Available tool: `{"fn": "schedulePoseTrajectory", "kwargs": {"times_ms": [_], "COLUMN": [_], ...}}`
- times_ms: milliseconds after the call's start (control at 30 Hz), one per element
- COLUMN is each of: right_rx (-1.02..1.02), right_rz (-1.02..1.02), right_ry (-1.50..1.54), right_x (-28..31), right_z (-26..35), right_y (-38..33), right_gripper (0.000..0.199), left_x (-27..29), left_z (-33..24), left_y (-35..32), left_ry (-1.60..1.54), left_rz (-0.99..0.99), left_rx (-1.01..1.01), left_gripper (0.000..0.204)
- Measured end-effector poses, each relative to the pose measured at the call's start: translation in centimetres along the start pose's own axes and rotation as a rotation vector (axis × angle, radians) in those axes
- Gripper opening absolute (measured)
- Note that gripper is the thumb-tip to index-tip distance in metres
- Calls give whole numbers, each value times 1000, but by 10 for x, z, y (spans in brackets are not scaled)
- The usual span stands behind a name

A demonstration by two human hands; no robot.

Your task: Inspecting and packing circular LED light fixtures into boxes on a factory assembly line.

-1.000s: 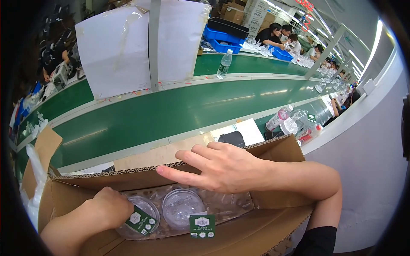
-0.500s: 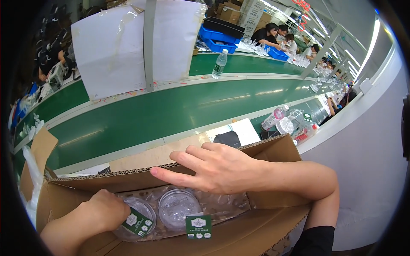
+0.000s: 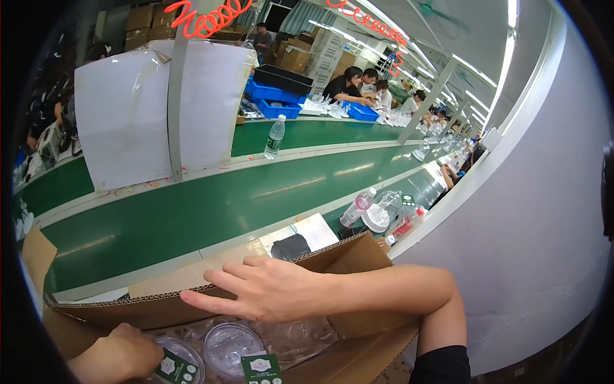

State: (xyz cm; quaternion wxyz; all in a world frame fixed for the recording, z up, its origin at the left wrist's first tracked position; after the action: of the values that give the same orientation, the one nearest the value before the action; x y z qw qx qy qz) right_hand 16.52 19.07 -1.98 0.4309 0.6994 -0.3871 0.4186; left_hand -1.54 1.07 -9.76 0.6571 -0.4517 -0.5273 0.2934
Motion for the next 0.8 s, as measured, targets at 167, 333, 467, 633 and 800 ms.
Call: {"fn": "schedulePoseTrajectory", "kwargs": {"times_ms": [167, 333, 467, 633, 800], "right_rx": [-6, -4, -5, -3, 5], "right_rz": [20, 2, -3, 15, 15], "right_ry": [15, 28, 22, 10, -11], "right_x": [3, 2, 3, 1, 2], "right_z": [0, -2, -2, -1, 1], "right_y": [0, 0, -1, 0, 0], "right_gripper": [75, 75, 74, 75, 76], "left_x": [0, 2, -1, -6, -13], "left_z": [3, 1, 0, 0, 0], "left_y": [1, 3, 5, 9, 12], "left_ry": [-44, -50, -54, -58, 16], "left_rz": [-52, -21, -9, 12, -9], "left_rx": [-7, -15, -9, -13, -28], "left_gripper": [31, 32, 34, 34, 33]}}
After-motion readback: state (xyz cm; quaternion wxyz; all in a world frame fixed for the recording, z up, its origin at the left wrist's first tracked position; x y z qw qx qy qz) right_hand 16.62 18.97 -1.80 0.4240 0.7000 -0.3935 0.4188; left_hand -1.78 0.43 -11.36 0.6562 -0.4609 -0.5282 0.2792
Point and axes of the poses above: each hand's wrist, its own y-axis towards the middle knuckle, its own x-axis out of the back of the hand, z = x × y, the point moved 4 cm from there along y, towards the middle knuckle, and after that the axes turned 2 degrees about -x, right-handed, at the moved point
